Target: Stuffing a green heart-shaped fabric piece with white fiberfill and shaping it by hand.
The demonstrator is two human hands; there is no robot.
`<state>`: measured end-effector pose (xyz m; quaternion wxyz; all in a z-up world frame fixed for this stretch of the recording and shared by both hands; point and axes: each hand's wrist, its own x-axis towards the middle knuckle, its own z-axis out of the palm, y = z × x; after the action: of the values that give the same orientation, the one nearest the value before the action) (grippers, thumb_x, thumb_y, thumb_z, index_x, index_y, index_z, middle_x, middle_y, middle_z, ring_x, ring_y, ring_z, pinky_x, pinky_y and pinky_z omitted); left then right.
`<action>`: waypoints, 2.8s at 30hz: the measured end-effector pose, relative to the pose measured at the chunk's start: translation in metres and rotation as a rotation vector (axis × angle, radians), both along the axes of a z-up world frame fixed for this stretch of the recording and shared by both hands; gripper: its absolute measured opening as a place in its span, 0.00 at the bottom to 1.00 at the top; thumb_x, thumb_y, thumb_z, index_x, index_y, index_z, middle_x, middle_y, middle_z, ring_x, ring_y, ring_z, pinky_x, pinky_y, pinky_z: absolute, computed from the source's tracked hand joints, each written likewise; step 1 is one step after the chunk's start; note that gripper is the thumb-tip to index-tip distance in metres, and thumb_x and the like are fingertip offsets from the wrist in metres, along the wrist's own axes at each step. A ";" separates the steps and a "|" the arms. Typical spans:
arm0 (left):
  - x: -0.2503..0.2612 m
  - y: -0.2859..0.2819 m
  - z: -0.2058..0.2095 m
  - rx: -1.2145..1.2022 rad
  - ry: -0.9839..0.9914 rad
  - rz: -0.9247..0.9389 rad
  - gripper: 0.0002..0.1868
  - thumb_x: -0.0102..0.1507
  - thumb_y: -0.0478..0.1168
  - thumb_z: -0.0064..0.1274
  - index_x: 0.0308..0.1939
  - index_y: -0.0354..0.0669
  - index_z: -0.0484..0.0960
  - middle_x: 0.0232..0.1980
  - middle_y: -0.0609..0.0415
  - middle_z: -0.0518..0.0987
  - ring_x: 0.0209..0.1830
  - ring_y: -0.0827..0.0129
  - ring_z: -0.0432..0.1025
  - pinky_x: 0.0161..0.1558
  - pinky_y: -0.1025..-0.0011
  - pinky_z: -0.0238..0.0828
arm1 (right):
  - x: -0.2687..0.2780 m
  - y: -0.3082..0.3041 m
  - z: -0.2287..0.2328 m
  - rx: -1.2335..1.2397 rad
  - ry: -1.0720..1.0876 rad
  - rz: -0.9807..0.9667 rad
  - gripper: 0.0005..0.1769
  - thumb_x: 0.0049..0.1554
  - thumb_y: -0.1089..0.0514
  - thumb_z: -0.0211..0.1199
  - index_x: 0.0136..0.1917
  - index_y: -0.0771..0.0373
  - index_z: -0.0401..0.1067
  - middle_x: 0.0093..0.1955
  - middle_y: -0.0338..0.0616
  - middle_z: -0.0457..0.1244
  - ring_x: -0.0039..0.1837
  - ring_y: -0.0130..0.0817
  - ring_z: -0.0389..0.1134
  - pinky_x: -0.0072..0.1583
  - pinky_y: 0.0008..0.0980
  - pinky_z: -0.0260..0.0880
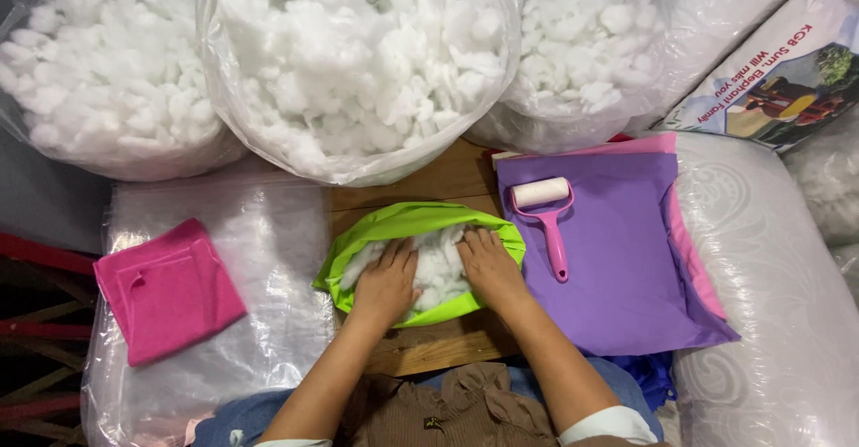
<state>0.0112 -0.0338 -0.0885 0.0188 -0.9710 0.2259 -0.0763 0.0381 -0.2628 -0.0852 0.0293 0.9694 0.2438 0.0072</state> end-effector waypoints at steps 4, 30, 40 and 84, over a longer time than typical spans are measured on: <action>-0.005 0.003 0.041 -0.118 0.132 -0.081 0.39 0.56 0.60 0.61 0.65 0.42 0.73 0.72 0.47 0.67 0.73 0.51 0.62 0.63 0.55 0.68 | -0.021 0.003 0.093 0.121 0.260 -0.034 0.40 0.51 0.47 0.72 0.73 0.57 0.63 0.78 0.53 0.52 0.81 0.57 0.48 0.78 0.57 0.44; 0.038 0.033 0.052 -0.205 0.457 0.038 0.35 0.69 0.56 0.39 0.80 0.56 0.53 0.82 0.50 0.53 0.83 0.46 0.42 0.77 0.41 0.37 | 0.023 0.032 0.071 0.159 0.317 -0.099 0.39 0.60 0.46 0.55 0.81 0.41 0.47 0.83 0.38 0.46 0.84 0.60 0.37 0.77 0.70 0.37; 0.014 0.020 0.057 0.123 0.345 0.006 0.47 0.61 0.73 0.48 0.79 0.61 0.57 0.84 0.44 0.45 0.83 0.41 0.37 0.74 0.33 0.38 | -0.016 0.065 0.069 -0.152 0.151 -0.081 0.46 0.54 0.30 0.61 0.80 0.44 0.52 0.84 0.51 0.43 0.83 0.67 0.36 0.72 0.80 0.40; 0.028 0.038 0.266 -1.278 -0.358 0.012 0.16 0.64 0.35 0.59 0.56 0.45 0.82 0.48 0.51 0.77 0.49 0.59 0.76 0.39 0.71 0.80 | 0.059 0.066 0.292 1.653 -0.164 -0.312 0.08 0.58 0.68 0.59 0.47 0.55 0.72 0.32 0.33 0.61 0.36 0.18 0.65 0.43 0.18 0.69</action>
<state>0.0392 0.0039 0.1775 -0.5232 -0.7647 0.1240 -0.3551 0.0971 -0.1969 0.2067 -0.6711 0.6978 0.0204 0.2494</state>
